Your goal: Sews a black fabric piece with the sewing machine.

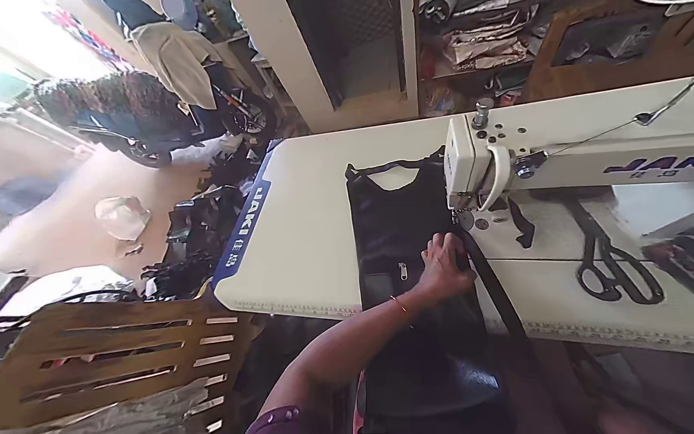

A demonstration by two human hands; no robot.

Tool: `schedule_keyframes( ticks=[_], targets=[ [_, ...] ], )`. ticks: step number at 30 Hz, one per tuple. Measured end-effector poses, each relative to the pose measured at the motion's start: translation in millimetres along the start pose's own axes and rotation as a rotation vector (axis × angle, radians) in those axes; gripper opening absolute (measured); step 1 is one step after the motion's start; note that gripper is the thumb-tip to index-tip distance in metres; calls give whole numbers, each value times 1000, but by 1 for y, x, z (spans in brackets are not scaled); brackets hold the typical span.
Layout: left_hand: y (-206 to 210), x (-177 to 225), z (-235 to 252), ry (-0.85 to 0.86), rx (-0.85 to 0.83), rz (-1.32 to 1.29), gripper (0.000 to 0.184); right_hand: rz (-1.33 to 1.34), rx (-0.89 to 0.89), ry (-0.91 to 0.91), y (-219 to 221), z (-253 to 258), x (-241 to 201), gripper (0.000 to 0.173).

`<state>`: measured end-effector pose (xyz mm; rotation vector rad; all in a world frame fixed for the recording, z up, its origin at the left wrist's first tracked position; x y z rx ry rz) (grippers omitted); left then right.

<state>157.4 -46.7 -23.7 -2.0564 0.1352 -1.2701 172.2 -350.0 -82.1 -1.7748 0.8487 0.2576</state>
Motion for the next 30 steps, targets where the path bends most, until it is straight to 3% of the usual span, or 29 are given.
schedule_keyframes(
  ticks=[3, 5, 8, 12, 17, 19, 22, 24, 28, 30],
  targets=[
    [-11, -4, 2, -2, -25, -153, 38, 36, 469, -143, -95, 72, -47, 26],
    [-20, -8, 2, -66, -27, -227, 33, 91, 428, -22, -123, 150, -60, 40],
    [-39, -32, -1, -199, 45, -453, 35, 334, 490, 87, -127, 222, -65, 25],
    [-50, -65, -4, -345, 97, -854, 38, 787, 819, 138, -95, 202, -54, 15],
    [-53, -64, -1, -378, 134, -829, 37, 1105, 833, 166, -69, 170, -62, 19],
    [-55, -67, -5, -389, 152, -914, 35, 1116, 832, 183, -66, 165, -64, 17],
    [-58, -76, -8, -373, 176, -983, 32, 860, 786, 144, -71, 163, -68, 15],
    [-57, -64, -8, -246, 124, -647, 36, 832, 786, 143, -69, 165, -69, 16],
    [-13, 9, -20, 148, 23, 531, 38, 756, 809, 113, -70, 160, -73, 26],
    [12, 21, -28, 243, -17, 791, 37, 585, 718, 80, -71, 157, -82, 34]
  ],
)
Point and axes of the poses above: each hand's wrist, its own z-axis towards the middle knuckle, its own y-axis out of the palm, x = y × z, the point moved 8 cm from there along z, towards the middle knuckle, and after that the axes turned 7 degrees about -y, right-handed, at the moved point
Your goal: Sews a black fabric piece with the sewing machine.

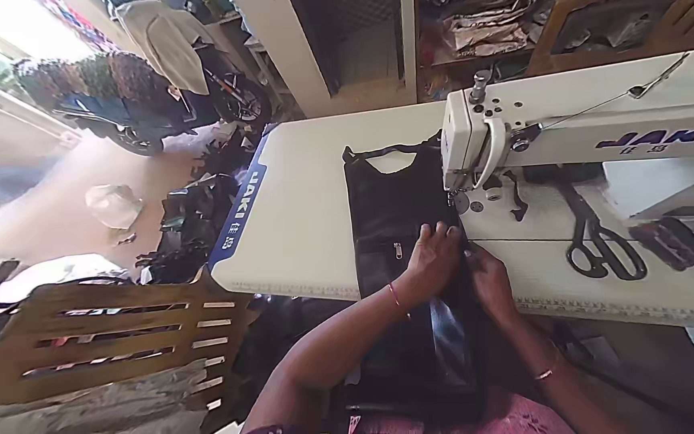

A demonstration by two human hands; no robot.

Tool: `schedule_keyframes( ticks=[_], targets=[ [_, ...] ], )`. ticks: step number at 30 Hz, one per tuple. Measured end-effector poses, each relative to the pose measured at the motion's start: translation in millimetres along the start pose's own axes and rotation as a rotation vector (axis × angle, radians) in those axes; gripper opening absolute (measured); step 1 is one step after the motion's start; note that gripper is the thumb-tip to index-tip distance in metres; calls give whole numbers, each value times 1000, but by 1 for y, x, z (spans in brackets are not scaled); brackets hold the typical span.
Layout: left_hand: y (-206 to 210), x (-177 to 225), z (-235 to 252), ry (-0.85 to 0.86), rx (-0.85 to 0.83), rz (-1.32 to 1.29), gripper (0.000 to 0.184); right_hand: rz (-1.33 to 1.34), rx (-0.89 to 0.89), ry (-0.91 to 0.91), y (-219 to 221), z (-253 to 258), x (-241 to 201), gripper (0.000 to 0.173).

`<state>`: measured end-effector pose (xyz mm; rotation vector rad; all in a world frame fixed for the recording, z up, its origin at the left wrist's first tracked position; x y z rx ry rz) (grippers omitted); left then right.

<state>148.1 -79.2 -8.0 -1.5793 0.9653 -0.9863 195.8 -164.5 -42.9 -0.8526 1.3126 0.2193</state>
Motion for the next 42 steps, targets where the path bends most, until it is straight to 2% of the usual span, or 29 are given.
schedule_keyframes(
  ticks=[3, 5, 6, 9, 10, 12, 15, 18, 20, 23, 30, 34, 42],
  targets=[
    [4, -1, 0, 28, -199, -20, 42, -285, -192, -16, 8, -8, -12, 43],
    [4, -3, -1, -16, -337, -64, 44, -455, -321, 39, 14, -14, -15, 48],
    [5, -2, -2, -25, -300, -88, 43, -517, -383, 76, 16, -16, -15, 50],
    [12, -7, -8, 23, 8, -143, 33, -657, -504, 127, 22, -21, -19, 49],
    [13, -10, -11, 35, 92, -129, 37, -680, -496, 111, 23, -22, -22, 46],
    [17, -15, -13, 48, 154, -71, 54, -712, -443, 50, 25, -25, -25, 44],
    [22, -22, -12, 78, 207, -46, 49, -668, -366, 12, 24, -24, -25, 46],
    [25, -30, -9, 79, 184, -151, 47, -390, -233, -6, 17, -19, -18, 40],
    [28, -36, -3, 65, 160, -227, 45, -317, -203, -8, 15, -15, -15, 40],
    [26, -44, 9, 66, 141, -270, 41, -427, -289, 70, 20, -4, -16, 42],
    [10, -56, 36, 82, 288, -237, 36, -551, -391, 177, 26, 26, -21, 43],
    [3, -65, 48, 55, 430, -272, 21, -635, -338, 123, 28, 35, -23, 44],
    [-6, -73, 67, -36, 473, -279, 16, -673, -236, 0, 28, 57, -24, 38]
  ],
)
Point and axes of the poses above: each hand's wrist, its own z-axis towards the middle knuckle, its own y-axis out of the palm, x = y × z, the point moved 8 cm from there along z, towards the middle knuckle, and after that the axes turned 7 degrees about -y, right-handed, at the moved point
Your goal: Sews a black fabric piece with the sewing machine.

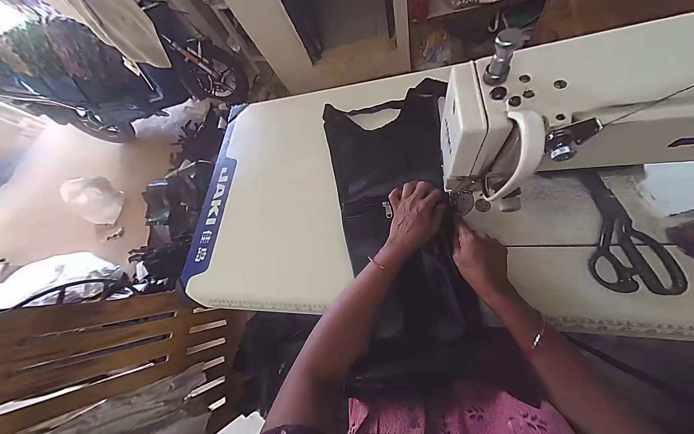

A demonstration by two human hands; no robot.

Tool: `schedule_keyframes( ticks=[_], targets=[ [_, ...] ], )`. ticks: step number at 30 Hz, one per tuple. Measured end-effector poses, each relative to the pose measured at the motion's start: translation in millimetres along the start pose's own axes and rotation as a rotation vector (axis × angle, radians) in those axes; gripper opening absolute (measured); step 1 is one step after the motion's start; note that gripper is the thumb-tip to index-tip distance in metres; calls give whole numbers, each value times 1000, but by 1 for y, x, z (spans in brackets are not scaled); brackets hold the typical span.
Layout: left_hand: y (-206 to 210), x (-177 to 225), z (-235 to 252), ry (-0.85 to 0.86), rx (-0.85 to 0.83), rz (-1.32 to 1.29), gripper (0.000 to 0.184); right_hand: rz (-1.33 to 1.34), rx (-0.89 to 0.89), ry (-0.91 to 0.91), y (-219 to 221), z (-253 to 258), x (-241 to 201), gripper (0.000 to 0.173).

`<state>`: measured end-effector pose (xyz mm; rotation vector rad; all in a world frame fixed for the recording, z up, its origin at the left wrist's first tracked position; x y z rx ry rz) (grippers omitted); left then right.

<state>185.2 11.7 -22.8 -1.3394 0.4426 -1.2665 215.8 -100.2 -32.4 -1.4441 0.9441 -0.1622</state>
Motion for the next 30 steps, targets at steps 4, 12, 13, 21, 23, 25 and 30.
schedule_keyframes(
  ticks=[4, 12, 13, 21, 23, 25, 30],
  targets=[
    [-5, 0, 4, -6, 16, -15, 15, 13, 58, -57, -1, 7, 1, 32],
    [-7, -2, 12, 40, -25, 8, 13, 314, 40, -10, -7, 22, 14, 27],
    [-6, 1, 15, 73, -71, 4, 15, 502, 76, 0, -9, 22, 23, 27],
    [-31, 31, -32, -330, -1027, -98, 47, 1203, 339, 163, 21, -52, 38, 25],
    [-23, 14, -42, -474, -935, 17, 50, 1055, 360, 142, 23, -64, 35, 28],
    [-17, 24, -55, -480, -789, 102, 54, 851, 354, 108, 20, -74, 31, 23],
    [-13, 37, -86, -68, -199, 124, 52, 232, 232, -132, 9, -87, 3, 44]
  ],
)
Point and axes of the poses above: each hand's wrist, its own z-axis towards the middle knuckle, its own y-axis out of the palm, x = y × z, the point moved 8 cm from there along z, towards the middle knuckle, and after that the axes turned 7 degrees about -y, right-handed, at the moved point
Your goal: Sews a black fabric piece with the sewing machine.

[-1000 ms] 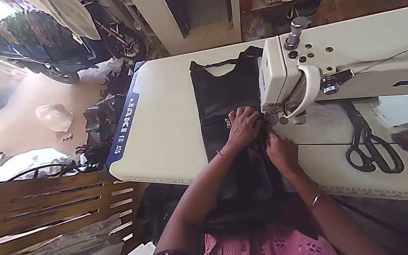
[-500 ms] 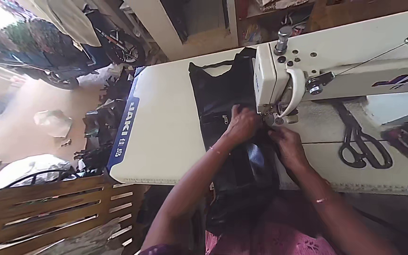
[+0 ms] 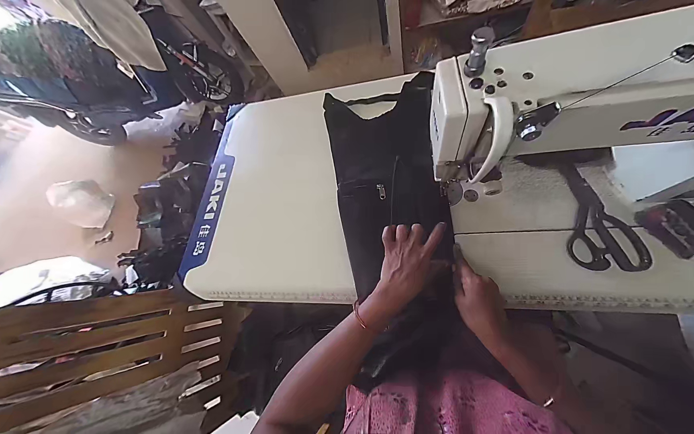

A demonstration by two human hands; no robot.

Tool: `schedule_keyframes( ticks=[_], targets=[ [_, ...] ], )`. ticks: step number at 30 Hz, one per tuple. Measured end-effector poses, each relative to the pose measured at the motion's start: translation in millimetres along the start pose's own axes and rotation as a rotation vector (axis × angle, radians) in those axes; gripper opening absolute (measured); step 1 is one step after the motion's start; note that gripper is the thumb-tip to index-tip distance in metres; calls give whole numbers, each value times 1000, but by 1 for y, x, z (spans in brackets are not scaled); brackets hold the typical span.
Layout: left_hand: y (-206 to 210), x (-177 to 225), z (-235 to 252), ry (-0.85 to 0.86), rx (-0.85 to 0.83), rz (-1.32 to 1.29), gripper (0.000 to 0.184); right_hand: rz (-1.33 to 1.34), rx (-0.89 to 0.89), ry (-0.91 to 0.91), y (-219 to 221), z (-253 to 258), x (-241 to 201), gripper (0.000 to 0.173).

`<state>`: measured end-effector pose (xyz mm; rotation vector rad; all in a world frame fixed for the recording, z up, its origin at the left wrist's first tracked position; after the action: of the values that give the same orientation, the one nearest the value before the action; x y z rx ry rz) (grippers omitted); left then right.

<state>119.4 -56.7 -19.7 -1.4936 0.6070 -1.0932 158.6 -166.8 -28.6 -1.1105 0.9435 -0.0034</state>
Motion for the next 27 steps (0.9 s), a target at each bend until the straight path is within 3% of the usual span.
schedule_keyframes(
  ticks=[4, 7, 10, 17, 27],
  targets=[
    [13, -6, 5, 114, -61, -32, 40, -272, -166, -13, 6, 4, -14, 40],
    [13, -9, 11, 133, -108, -50, 37, -202, -100, 1, 5, 2, -9, 41],
    [8, -13, 22, 171, -43, -60, 32, -162, -59, 9, 4, 6, -5, 40],
    [2, -21, 61, 252, 90, -44, 27, -175, -362, 197, 12, 50, 4, 42],
    [-13, -30, 103, 203, 132, -97, 12, -192, -194, 116, 12, 86, 6, 35]
  ],
)
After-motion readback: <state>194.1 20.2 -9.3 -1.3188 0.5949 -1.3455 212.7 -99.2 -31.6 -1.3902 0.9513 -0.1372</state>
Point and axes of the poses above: each hand's wrist, its own z-axis towards the middle knuckle, its own y-axis out of the palm, x = y × z, the point moved 8 cm from there along z, towards the middle knuckle, and after that the axes turned 7 degrees about -y, right-handed, at the moved point
